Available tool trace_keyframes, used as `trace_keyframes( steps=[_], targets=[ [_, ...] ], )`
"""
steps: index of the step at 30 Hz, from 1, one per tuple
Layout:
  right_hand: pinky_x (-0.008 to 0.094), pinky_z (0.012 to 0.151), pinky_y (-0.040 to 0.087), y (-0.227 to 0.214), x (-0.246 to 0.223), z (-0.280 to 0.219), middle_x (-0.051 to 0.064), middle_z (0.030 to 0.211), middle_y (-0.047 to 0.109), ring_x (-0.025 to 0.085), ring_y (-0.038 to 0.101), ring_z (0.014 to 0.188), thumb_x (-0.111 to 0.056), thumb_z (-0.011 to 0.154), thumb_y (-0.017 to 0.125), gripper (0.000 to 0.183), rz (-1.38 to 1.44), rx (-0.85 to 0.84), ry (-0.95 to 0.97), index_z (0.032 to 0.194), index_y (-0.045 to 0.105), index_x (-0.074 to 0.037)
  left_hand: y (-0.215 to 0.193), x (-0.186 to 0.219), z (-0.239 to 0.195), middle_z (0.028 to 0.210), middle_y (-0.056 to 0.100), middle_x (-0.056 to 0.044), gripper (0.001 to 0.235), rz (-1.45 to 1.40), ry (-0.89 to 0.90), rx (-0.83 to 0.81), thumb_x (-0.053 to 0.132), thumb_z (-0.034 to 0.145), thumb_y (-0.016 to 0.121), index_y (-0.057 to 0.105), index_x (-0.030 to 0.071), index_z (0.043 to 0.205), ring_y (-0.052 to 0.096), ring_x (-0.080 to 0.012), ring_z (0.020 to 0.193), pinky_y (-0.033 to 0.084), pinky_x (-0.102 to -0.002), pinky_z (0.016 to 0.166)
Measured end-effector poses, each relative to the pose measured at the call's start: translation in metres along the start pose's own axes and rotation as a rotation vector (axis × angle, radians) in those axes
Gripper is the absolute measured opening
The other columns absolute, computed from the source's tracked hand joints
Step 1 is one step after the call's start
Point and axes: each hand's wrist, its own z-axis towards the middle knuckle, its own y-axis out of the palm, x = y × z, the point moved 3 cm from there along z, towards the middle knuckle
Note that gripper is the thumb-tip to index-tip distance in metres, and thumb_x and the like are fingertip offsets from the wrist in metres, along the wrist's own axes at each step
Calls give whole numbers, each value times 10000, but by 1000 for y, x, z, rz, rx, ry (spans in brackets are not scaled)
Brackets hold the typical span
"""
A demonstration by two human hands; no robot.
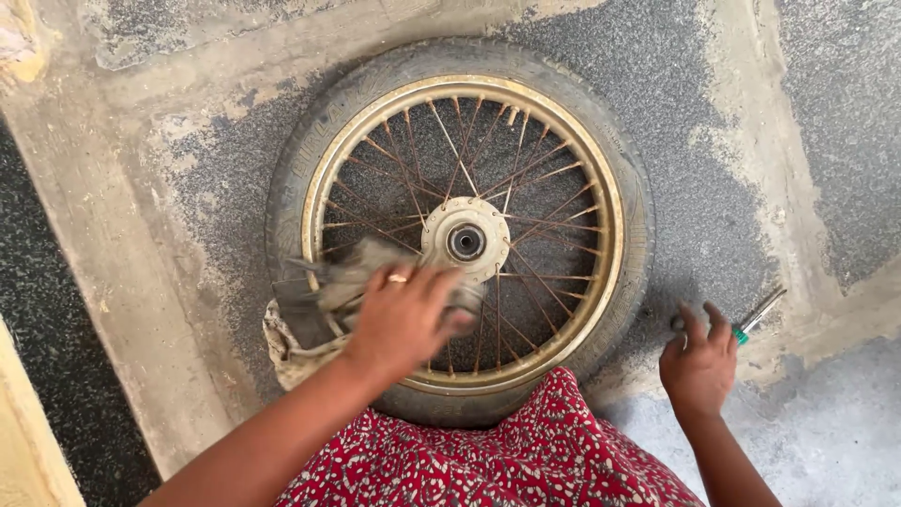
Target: The person kneels on the floor cleaning the hub of a detached motorcycle wheel. They use a green-handled screwdriver to scrape around the hub, wipe the hub and spokes with a rag, lift and reposition the wheel, and continue scraping and wiping the hub area.
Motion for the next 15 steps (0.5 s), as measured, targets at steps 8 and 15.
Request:
trace_keyframes(
  steps=[8,15],
  targets=[
    [517,1057,449,-94,-149,15,203,1426,547,381,534,1298,-5,805,677,500,463,200,-416,1293,647,-112,-41,58,40,1620,434,-203,980,-2067,-107,-306,826,895,247,206,213,1658,476,-380,1446,403,-562,1173],
    [603,1093,390,-63,-235,5,201,1324,601,382,534,1280,-102,687,724,533,283,-58,-1145,1219,713,-137,-27,61,43,1640,384,-196,1044,-2459,-160,-200,868,874,221,187,207,1681,433,-361,1470,374,-556,1186]
  ],
)
